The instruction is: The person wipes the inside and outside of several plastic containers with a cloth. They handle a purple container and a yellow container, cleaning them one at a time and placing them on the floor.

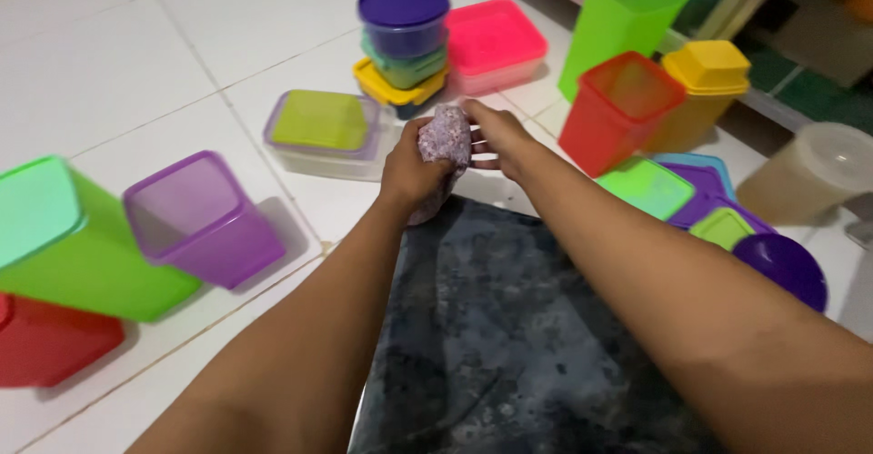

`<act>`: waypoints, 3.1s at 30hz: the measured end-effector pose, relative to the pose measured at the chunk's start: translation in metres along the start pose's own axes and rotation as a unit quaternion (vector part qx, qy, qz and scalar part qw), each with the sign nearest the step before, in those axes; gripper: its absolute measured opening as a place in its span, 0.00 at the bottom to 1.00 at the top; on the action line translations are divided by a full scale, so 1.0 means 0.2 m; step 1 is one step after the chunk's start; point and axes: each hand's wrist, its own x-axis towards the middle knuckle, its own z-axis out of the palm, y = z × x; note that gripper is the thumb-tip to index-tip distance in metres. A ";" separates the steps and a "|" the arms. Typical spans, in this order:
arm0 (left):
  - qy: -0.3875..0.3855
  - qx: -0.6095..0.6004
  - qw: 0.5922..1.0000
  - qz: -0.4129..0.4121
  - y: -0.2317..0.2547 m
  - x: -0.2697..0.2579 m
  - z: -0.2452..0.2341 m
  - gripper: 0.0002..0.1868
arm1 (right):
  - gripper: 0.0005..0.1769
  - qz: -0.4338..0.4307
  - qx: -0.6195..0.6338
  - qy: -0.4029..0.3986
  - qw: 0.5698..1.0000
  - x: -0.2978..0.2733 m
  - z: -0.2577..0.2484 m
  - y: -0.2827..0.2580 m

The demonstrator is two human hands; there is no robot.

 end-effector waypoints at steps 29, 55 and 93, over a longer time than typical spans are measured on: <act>-0.143 0.049 0.989 -0.001 0.39 0.04 0.77 0.39 | 0.24 0.065 -0.244 0.427 0.868 0.26 -1.76 1.05; -0.131 0.065 0.989 0.000 0.27 0.03 0.75 0.40 | 0.25 0.068 -0.619 0.210 0.754 -0.20 -1.47 0.69; -0.084 -0.275 0.928 -0.236 -0.08 0.02 -0.01 0.27 | 0.10 -0.527 -0.455 0.066 0.715 -0.63 0.17 0.03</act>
